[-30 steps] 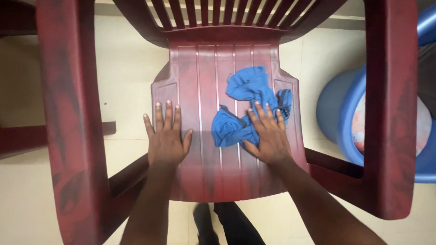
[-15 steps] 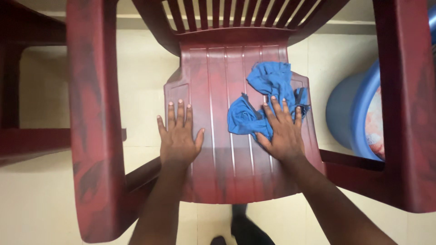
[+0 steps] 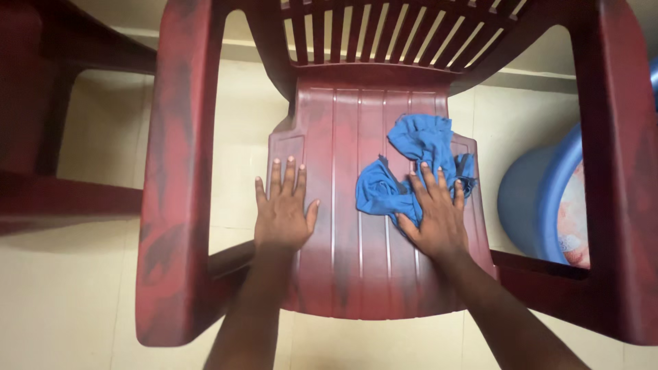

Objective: The person wipes a maroon plastic chair with a blue cloth. They clean the seat, armrests, and backrest slats in sequence, using both hands to hold the cloth and stabilize the chair.

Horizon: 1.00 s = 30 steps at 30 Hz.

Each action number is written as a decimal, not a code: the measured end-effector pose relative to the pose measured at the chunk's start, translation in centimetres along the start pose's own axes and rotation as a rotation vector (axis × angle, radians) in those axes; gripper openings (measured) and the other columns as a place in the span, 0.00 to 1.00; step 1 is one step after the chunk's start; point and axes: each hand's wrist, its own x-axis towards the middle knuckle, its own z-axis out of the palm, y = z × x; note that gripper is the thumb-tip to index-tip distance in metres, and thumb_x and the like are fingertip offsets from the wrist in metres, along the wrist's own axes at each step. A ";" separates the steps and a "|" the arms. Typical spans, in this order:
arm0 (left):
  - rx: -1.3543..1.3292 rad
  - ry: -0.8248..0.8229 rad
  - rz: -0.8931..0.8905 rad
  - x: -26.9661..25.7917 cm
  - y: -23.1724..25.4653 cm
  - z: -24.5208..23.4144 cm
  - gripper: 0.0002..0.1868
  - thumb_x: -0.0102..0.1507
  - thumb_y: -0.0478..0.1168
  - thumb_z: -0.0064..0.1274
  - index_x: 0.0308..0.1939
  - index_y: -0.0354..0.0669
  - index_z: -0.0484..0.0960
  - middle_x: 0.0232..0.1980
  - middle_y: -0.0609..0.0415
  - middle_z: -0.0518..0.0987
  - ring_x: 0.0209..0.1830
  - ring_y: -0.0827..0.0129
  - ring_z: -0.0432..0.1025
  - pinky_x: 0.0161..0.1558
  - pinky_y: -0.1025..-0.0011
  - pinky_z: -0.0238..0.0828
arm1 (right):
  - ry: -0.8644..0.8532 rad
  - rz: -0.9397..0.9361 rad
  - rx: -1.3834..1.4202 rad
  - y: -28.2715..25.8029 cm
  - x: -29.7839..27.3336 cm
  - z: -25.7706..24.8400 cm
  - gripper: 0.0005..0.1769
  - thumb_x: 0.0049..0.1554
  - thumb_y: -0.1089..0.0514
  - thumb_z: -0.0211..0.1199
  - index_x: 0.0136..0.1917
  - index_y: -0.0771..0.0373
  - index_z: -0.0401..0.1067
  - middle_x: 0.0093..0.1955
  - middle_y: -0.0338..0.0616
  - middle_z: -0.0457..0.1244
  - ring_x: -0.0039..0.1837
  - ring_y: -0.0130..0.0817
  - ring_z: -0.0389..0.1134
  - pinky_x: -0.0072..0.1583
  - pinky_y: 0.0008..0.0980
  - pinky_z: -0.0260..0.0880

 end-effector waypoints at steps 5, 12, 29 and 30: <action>0.013 0.032 0.003 -0.3 -0.1 -0.2 0.38 0.65 0.58 0.43 0.75 0.41 0.62 0.81 0.45 0.54 0.82 0.51 0.43 0.75 0.39 0.36 | 0.018 -0.024 -0.009 -0.1 0.1 0.4 0.49 0.49 0.39 0.66 0.78 0.60 0.58 0.83 0.54 0.46 0.82 0.59 0.45 0.77 0.65 0.35; 0.003 0.031 0.024 0.1 -0.3 0.2 0.39 0.64 0.55 0.43 0.76 0.41 0.59 0.80 0.44 0.54 0.81 0.49 0.43 0.75 0.40 0.33 | 0.046 -0.030 -0.021 0.4 -0.1 0.9 0.47 0.51 0.39 0.65 0.78 0.59 0.59 0.84 0.55 0.47 0.82 0.58 0.47 0.78 0.60 0.40; 0.008 0.007 0.209 0.5 -0.7 2.2 0.39 0.65 0.53 0.42 0.78 0.43 0.56 0.82 0.46 0.50 0.83 0.52 0.39 0.78 0.51 0.30 | 0.184 0.006 -0.157 0.1 2.0 2.9 0.47 0.51 0.37 0.64 0.77 0.59 0.61 0.80 0.54 0.52 0.79 0.57 0.51 0.72 0.66 0.49; 0.020 0.024 0.215 0.6 -1.0 2.0 0.39 0.65 0.52 0.42 0.78 0.43 0.56 0.82 0.46 0.50 0.82 0.51 0.39 0.78 0.51 0.30 | 0.190 -0.001 -0.161 0.1 2.3 3.2 0.46 0.51 0.37 0.63 0.77 0.60 0.61 0.80 0.55 0.52 0.79 0.58 0.51 0.72 0.65 0.49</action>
